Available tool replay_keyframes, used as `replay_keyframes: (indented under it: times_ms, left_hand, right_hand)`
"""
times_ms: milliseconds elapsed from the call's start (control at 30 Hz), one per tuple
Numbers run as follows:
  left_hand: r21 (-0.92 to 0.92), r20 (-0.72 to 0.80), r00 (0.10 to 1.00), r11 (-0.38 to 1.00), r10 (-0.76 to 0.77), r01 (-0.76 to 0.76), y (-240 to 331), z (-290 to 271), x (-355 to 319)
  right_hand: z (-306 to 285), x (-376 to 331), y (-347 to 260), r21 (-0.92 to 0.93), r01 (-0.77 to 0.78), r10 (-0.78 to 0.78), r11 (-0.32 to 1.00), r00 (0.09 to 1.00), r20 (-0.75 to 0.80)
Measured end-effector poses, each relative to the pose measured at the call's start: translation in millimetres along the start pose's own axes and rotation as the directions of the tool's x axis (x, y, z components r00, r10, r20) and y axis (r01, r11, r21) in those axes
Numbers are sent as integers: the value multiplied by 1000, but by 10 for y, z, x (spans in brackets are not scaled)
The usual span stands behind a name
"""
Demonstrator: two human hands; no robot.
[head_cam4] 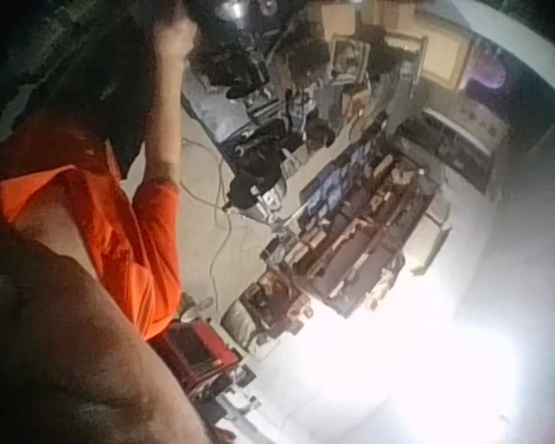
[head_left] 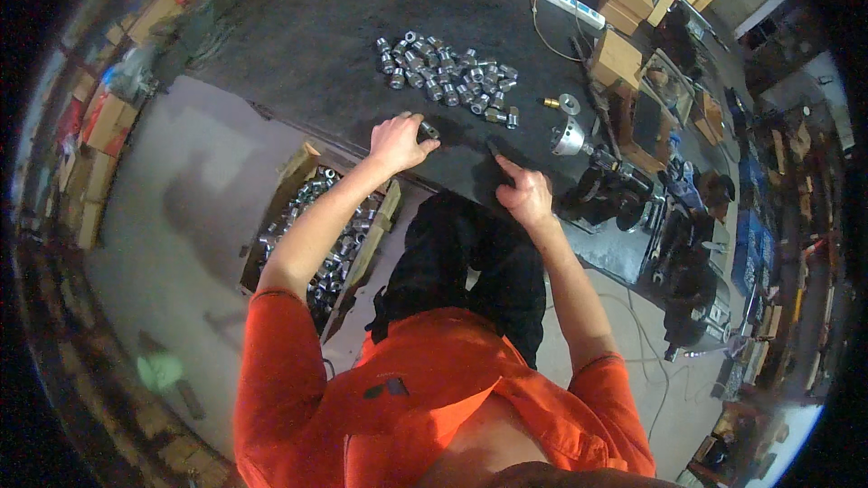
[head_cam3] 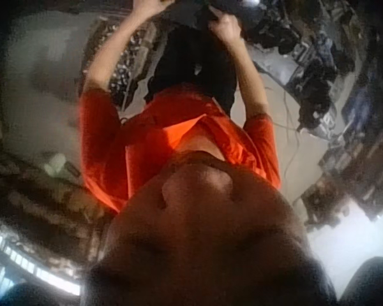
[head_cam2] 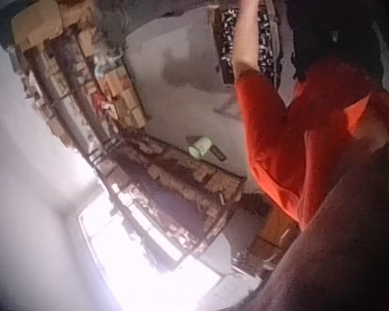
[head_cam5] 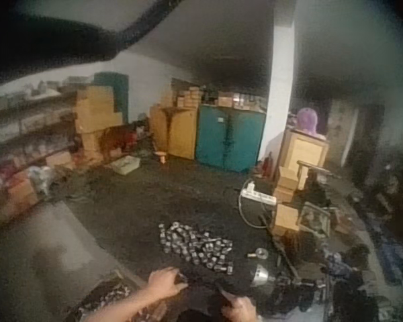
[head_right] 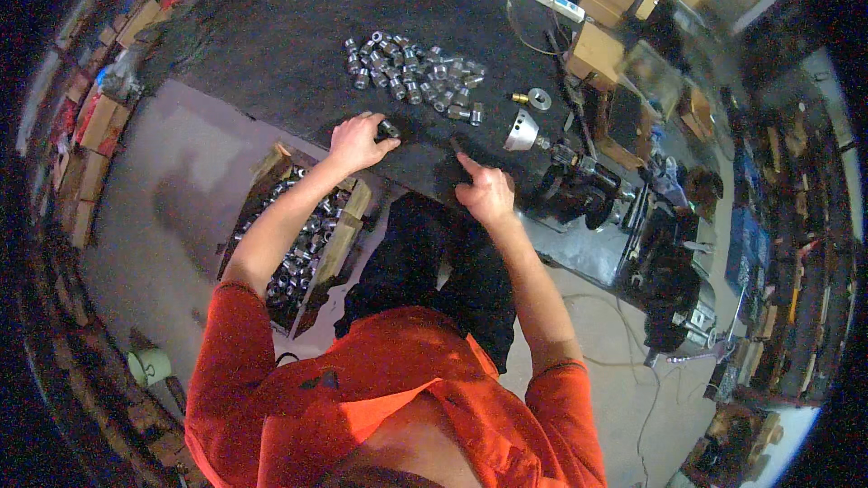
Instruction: The person is deburring small cylindrical metal parts using a file. They pick up each part from a pile on the table, hold it with their left hand, and file the edges with their right hand. After filing, they place the part into a cardboard box.
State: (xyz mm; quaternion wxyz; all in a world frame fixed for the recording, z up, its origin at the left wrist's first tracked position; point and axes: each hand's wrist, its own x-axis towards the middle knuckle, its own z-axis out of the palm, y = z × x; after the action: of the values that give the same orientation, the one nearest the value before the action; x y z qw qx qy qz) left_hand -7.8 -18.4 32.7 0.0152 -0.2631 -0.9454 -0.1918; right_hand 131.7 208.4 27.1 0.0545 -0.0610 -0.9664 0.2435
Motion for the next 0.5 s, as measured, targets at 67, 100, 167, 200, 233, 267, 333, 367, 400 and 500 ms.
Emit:
replay_keyframes:
  times_ms: [67, 100, 167, 200, 233, 267, 333, 367, 400, 500]
  left_hand:
    - [-28, -7, 999, 999, -34, 33, 22, 41, -8]
    - [-42, -7, 999, 998, -52, 52, 33, 60, -18]
    - [-78, -29, 998, 996, -53, 51, 55, 80, -30]
    - [-94, -42, 997, 994, -57, 53, 55, 79, -38]
    - [-99, -57, 997, 994, -58, 52, 49, 99, -50]
    - [-104, -73, 996, 993, -60, 52, 42, 129, -63]
    - [-112, -101, 993, 993, -61, 50, 52, 161, -65]
    - [-113, -115, 991, 992, -66, 53, 59, 173, -63]
    - [-114, -128, 989, 992, -70, 55, 65, 184, -61]
    - [-153, -219, 973, 987, -77, 44, 46, 259, -76]
  right_hand:
    - [14, 28, 5, -28, 13, -13, 1000, 1000, -26]
    - [27, 38, -7, -52, 27, -30, 998, 998, -47]
    - [25, 36, -41, -96, 13, -17, 995, 999, -43]
    - [-48, 41, -138, -113, -10, 8, 994, 1000, -20]
    - [-84, 49, -194, -130, -33, 34, 991, 999, 4]
    - [-76, 62, -199, -113, -35, 36, 993, 999, 12]
    - [-74, 76, -201, -79, -49, 50, 996, 998, 22]
    - [-82, 79, -216, -69, -55, 56, 996, 998, 20]
    - [-98, 82, -238, -57, -61, 62, 997, 998, 18]
    - [-39, 95, -215, 82, -26, 30, 996, 998, -51]
